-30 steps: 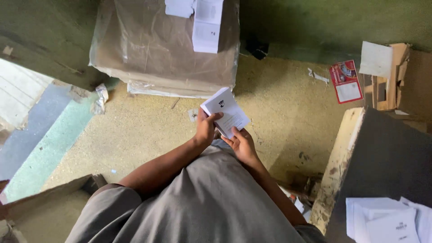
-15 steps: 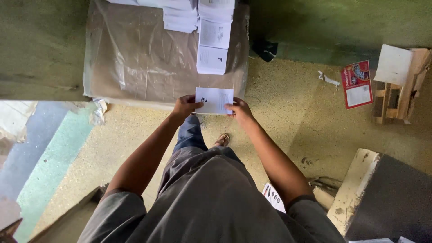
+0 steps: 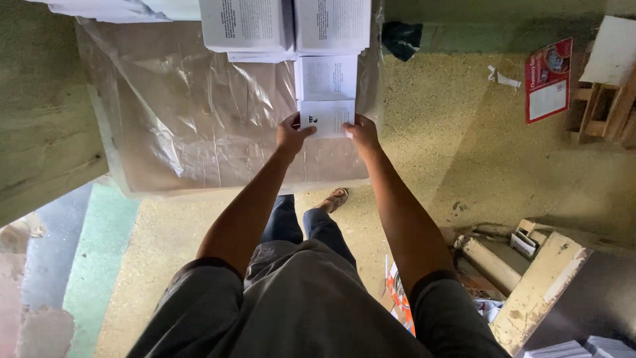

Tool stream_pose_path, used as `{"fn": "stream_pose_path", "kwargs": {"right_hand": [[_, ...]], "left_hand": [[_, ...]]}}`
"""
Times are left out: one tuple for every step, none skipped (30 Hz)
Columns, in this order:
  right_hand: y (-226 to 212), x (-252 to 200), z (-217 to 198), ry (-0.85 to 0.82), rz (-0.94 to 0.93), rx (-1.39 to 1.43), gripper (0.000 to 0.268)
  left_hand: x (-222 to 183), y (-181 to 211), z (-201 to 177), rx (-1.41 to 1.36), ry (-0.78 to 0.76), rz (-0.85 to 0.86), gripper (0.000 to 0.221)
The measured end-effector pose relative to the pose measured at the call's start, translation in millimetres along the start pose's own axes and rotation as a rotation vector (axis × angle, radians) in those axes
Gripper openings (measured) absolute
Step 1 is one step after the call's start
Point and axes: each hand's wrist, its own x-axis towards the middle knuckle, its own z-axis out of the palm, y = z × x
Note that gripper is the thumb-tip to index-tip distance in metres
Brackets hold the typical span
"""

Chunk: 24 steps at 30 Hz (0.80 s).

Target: Stacking and aligning cut sheets of paper on a production table

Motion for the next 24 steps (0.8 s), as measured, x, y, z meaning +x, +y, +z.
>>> {"fn": "stream_pose_path", "kwargs": {"right_hand": [[9, 3, -1, 0.034, -0.010, 0.001, 0.061], [18, 5, -3, 0.068, -0.019, 0.002, 0.060], [12, -8, 0, 0.075, -0.008, 0.004, 0.060], [5, -21, 2, 0.082, -0.029, -0.014, 0.063], [-11, -22, 2, 0.095, -0.072, -0.028, 0.067], [-35, -38, 10, 0.109, -0.084, -0.023, 0.067], [-55, -57, 17, 0.070, -0.051, 0.051, 0.086], [-75, -77, 26, 0.030, -0.019, 0.126, 0.107], [-66, -72, 27, 0.032, -0.010, 0.128, 0.107], [-57, -66, 27, -0.018, 0.019, 0.134, 0.100], [-48, -60, 30, -0.071, 0.046, 0.142, 0.092], [-53, -65, 29, -0.073, 0.053, 0.146, 0.092], [-59, -69, 28, -0.083, 0.079, 0.189, 0.090], [-65, -73, 25, -0.092, 0.104, 0.232, 0.088], [-44, -57, 16, -0.084, 0.096, 0.243, 0.088], [-22, -42, 5, -0.086, 0.118, 0.294, 0.091], [3, -33, -8, -0.085, 0.148, 0.343, 0.095], [13, -43, -18, -0.074, 0.146, 0.354, 0.095], [22, -50, -28, 0.018, 0.132, 0.128, 0.083], [30, -59, -40, 0.111, 0.121, -0.098, 0.076], [57, -70, -45, 0.140, 0.108, -0.074, 0.076], [85, -82, -51, 0.163, 0.104, 0.003, 0.072], [113, -95, -60, 0.210, 0.096, 0.094, 0.069], [216, -134, -92, 0.263, 0.079, 0.131, 0.069]], "left_hand": [[-2, 1, 0, 0.026, 0.009, 0.004, 0.078], [-5, 2, 1, 0.052, 0.018, 0.008, 0.080], [-7, -3, -1, 0.056, 0.010, -0.002, 0.080], [-10, -8, -2, 0.168, 0.070, -0.032, 0.086], [1, -5, 1, 0.276, 0.125, -0.036, 0.091], [2, -2, 7, 0.276, 0.112, -0.021, 0.091], [-1, -2, 12, 0.181, 0.060, -0.038, 0.113], [-5, -3, 16, 0.087, 0.006, -0.057, 0.137], [3, -13, 25, 0.091, 0.005, -0.066, 0.137], [9, -24, 33, -0.082, -0.055, 0.039, 0.126], [17, -34, 40, -0.253, -0.110, 0.147, 0.118], [21, -46, 35, -0.249, -0.108, 0.141, 0.118], [27, -56, 31, -0.290, -0.141, 0.241, 0.113], [33, -66, 27, -0.331, -0.174, 0.340, 0.109], [30, -52, 20, -0.324, -0.188, 0.347, 0.109], [25, -38, 13, -0.264, -0.193, 0.295, 0.102], [13, -28, 8, -0.204, -0.198, 0.237, 0.094], [22, -52, -15, -0.197, -0.212, 0.236, 0.094], [36, -73, -36, -0.096, -0.208, 0.185, 0.098], [50, -94, -56, 0.006, -0.203, 0.136, 0.102], [46, -105, -75, 0.019, -0.236, 0.154, 0.102], [44, -116, -92, 0.228, -0.307, 0.267, 0.084], [50, -123, -103, 0.441, -0.399, 0.396, 0.066], [16, -117, -144, 0.457, -0.456, 0.429, 0.066]]}}
